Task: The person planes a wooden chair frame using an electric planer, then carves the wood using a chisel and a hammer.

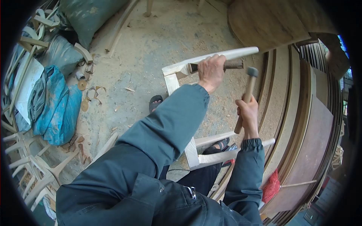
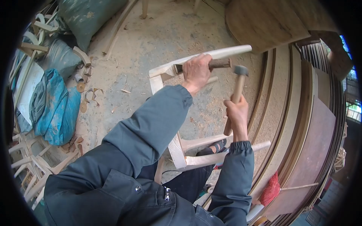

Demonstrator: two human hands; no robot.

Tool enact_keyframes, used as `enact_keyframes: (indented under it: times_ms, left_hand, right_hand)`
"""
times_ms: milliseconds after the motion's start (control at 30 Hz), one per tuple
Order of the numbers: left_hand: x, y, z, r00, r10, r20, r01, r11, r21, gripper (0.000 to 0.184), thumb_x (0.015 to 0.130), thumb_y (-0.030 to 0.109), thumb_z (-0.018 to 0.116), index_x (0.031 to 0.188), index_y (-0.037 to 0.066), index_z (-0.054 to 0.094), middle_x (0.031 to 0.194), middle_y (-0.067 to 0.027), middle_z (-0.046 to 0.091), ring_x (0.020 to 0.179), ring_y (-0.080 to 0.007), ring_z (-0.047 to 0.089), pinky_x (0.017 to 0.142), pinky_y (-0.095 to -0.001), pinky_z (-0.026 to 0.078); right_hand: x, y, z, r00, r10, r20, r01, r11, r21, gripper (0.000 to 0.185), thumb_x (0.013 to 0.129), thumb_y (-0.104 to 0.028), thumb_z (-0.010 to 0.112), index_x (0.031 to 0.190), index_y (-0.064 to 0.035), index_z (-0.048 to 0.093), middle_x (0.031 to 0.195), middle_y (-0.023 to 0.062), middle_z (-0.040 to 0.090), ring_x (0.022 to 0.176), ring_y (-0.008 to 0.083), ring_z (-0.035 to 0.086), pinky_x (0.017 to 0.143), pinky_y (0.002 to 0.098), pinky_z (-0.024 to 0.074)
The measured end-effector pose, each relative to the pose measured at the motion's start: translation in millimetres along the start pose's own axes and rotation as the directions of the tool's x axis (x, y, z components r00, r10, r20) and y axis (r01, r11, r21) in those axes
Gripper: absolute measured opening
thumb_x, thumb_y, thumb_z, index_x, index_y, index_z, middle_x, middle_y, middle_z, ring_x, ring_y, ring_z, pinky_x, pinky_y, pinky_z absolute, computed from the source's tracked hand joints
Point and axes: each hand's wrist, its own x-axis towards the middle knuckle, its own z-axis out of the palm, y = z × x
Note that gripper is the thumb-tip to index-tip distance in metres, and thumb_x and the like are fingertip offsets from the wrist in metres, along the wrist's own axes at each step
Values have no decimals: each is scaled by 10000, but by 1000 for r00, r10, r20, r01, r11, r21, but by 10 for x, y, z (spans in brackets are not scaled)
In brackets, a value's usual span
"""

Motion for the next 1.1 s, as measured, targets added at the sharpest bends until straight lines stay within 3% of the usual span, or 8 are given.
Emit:
enact_keyframes:
  times_ms: [67,167,233,467,567,667,933,1100]
  left_hand:
    - [14,-54,0,1000,2,-5,-2,999,51,135,837,61,719,963,108,715,890,-102,710,862,-342,718,716,-475,539]
    - [0,-5,-152,990,-86,114,87,996,-8,227,810,75,755,1032,94,710,989,-124,685,968,-352,707,789,-497,559]
    - [-11,-7,-194,988,-59,146,57,998,17,236,811,76,756,1041,96,708,1004,-125,683,977,-352,704,797,-491,560]
    - [-106,194,-265,972,-19,234,-14,991,136,110,871,73,704,977,95,686,980,-111,684,951,-338,699,804,-463,569]
    - [-200,314,-188,979,111,170,-112,994,-6,63,869,84,685,925,115,684,932,-88,673,922,-322,678,787,-467,538]
    - [-162,287,-119,973,209,99,-202,977,-71,64,841,94,715,888,128,688,884,-80,658,895,-311,661,773,-477,516]
    - [-75,91,-182,1000,-18,-17,15,984,-180,179,782,231,824,891,137,718,872,-66,709,869,-323,699,732,-462,544]
    - [-89,43,-217,997,78,29,-72,984,-165,159,772,221,822,858,153,707,839,-63,693,835,-319,698,705,-457,540]
  right_hand:
    - [-44,-7,192,993,115,-16,-97,902,421,203,826,-9,687,963,-45,542,742,22,576,542,127,553,482,296,472]
    - [-85,-4,196,985,89,146,-94,995,29,209,822,-5,687,965,-40,539,739,20,569,541,121,548,473,290,465]
    - [-41,-10,63,998,21,51,-19,999,-41,220,826,-8,687,976,-40,530,737,16,573,531,126,554,461,284,464]
    - [-366,-1,316,988,100,116,-123,968,220,241,857,8,692,998,-61,509,723,19,553,514,136,554,452,293,466]
    - [-456,167,331,986,161,47,-163,860,483,223,889,-3,681,976,-88,494,699,-7,512,506,108,500,466,288,450]
    - [-497,148,279,973,230,29,-217,864,455,222,889,4,676,979,-89,496,699,-6,510,508,111,502,467,287,450]
    - [-603,86,238,986,164,10,-161,949,270,229,859,-8,717,984,-62,533,723,12,560,504,114,539,447,270,444]
    - [-713,-164,156,982,26,-188,29,959,282,223,874,-11,734,981,-54,544,722,20,562,524,122,547,481,266,443]
